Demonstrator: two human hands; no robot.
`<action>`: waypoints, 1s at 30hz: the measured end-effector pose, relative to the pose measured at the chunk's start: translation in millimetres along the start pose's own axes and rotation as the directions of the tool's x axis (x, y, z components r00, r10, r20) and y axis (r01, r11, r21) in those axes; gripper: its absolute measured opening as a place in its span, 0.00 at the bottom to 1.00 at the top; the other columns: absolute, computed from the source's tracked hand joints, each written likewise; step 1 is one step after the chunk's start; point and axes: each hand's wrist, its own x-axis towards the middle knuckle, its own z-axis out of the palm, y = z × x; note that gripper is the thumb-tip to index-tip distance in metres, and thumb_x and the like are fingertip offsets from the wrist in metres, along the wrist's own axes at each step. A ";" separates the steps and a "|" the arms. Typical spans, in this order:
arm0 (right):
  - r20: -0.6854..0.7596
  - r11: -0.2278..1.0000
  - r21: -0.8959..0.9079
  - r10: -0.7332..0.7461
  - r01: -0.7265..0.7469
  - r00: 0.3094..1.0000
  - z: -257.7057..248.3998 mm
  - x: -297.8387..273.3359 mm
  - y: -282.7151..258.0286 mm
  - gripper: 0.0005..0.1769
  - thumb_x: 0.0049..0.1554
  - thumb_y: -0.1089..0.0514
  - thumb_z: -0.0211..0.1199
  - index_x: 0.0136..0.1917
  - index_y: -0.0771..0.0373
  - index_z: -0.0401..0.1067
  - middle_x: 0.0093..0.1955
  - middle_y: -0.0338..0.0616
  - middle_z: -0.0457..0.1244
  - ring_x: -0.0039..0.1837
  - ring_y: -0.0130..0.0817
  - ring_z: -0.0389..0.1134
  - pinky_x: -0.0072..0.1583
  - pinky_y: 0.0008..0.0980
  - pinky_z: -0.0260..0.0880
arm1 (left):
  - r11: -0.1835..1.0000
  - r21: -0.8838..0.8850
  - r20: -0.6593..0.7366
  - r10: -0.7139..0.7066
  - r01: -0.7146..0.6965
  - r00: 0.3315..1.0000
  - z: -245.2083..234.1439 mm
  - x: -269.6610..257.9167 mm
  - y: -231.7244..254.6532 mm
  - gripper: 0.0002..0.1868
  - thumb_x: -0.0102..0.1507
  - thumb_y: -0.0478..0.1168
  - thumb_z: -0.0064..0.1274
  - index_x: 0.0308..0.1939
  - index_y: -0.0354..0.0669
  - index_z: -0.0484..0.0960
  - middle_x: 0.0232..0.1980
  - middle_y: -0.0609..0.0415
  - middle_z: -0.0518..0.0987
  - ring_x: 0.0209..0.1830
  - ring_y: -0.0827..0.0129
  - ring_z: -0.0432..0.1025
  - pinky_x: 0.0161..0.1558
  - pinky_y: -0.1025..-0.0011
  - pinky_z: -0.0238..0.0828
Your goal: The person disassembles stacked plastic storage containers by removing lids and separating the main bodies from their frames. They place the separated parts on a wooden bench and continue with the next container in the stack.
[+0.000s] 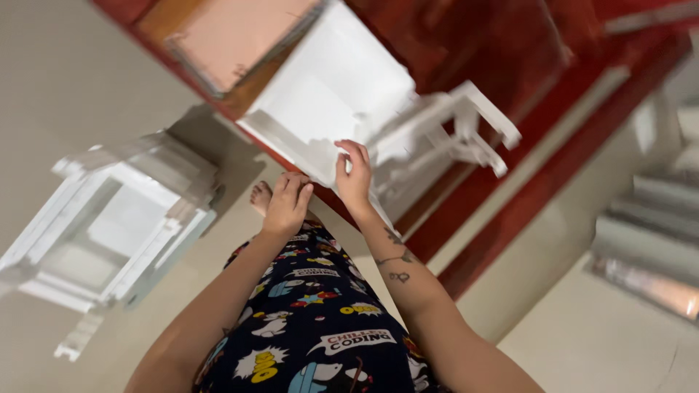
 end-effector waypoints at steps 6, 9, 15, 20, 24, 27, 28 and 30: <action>-0.243 0.877 -0.441 0.087 -0.189 0.966 -93.0 -66.6 39.2 0.19 0.56 0.61 0.63 0.62 0.60 0.74 0.68 0.52 0.61 0.73 0.56 0.55 0.69 0.51 0.54 | 0.984 0.164 0.218 0.037 -0.074 0.975 87.0 -13.1 -8.5 0.22 0.67 0.50 0.52 0.60 0.41 0.77 0.64 0.39 0.70 0.64 0.44 0.68 0.64 0.57 0.64; -0.260 0.912 -0.241 0.270 -0.333 0.927 -113.8 -90.2 79.1 0.19 0.58 0.58 0.62 0.63 0.57 0.74 0.67 0.49 0.62 0.71 0.51 0.60 0.70 0.47 0.60 | 0.980 0.166 0.200 0.076 -0.111 0.977 132.1 -11.0 -23.1 0.33 0.65 0.53 0.57 0.69 0.40 0.70 0.66 0.31 0.65 0.66 0.37 0.64 0.65 0.53 0.63; -0.039 0.841 -0.020 0.539 -0.540 0.841 -133.1 -118.5 178.8 0.25 0.56 0.51 0.70 0.65 0.57 0.73 0.68 0.55 0.64 0.69 0.48 0.66 0.69 0.45 0.66 | 0.964 0.248 0.148 -0.130 0.091 0.980 185.3 -1.0 -31.4 0.55 0.56 0.61 0.66 0.76 0.38 0.55 0.71 0.25 0.55 0.64 0.33 0.63 0.61 0.52 0.66; 0.367 0.556 0.260 0.699 -0.789 0.614 -133.9 -137.1 186.2 0.40 0.57 0.43 0.67 0.77 0.54 0.58 0.69 0.54 0.61 0.70 0.46 0.64 0.69 0.43 0.64 | 0.894 0.361 0.090 -0.318 0.266 0.944 179.5 9.7 2.2 0.53 0.55 0.63 0.65 0.76 0.41 0.60 0.70 0.32 0.60 0.62 0.37 0.69 0.63 0.54 0.68; 0.591 0.679 0.272 0.442 -0.682 0.675 -150.5 -122.9 155.7 0.45 0.56 0.41 0.63 0.81 0.54 0.53 0.71 0.55 0.62 0.69 0.45 0.64 0.68 0.43 0.63 | 0.807 0.539 0.060 -0.322 0.241 0.945 181.7 11.8 23.7 0.48 0.53 0.64 0.67 0.67 0.43 0.67 0.66 0.38 0.64 0.63 0.40 0.68 0.61 0.54 0.68; 0.699 0.829 0.172 0.279 -0.533 0.659 -165.3 -115.3 127.9 0.45 0.58 0.44 0.69 0.81 0.56 0.54 0.79 0.49 0.55 0.74 0.43 0.57 0.70 0.44 0.59 | 0.813 0.575 0.069 -0.157 0.089 0.985 189.0 15.4 23.9 0.42 0.53 0.64 0.68 0.58 0.39 0.71 0.57 0.36 0.73 0.57 0.40 0.72 0.57 0.53 0.69; 0.713 0.839 0.111 0.307 -0.533 0.631 -171.1 -114.4 119.4 0.45 0.55 0.46 0.69 0.80 0.56 0.55 0.74 0.51 0.59 0.70 0.44 0.62 0.67 0.44 0.64 | 0.883 0.453 0.113 -0.190 0.120 0.975 190.9 17.8 21.6 0.40 0.54 0.61 0.66 0.57 0.38 0.70 0.55 0.34 0.76 0.54 0.40 0.74 0.55 0.52 0.70; 0.735 0.851 -0.011 0.362 -0.524 0.573 -184.6 -112.7 103.8 0.46 0.48 0.50 0.70 0.78 0.55 0.59 0.65 0.52 0.67 0.60 0.47 0.73 0.61 0.44 0.73 | 0.933 0.331 0.190 -0.215 0.144 0.958 195.4 20.4 18.2 0.35 0.58 0.58 0.63 0.56 0.37 0.69 0.49 0.33 0.80 0.50 0.40 0.76 0.51 0.52 0.73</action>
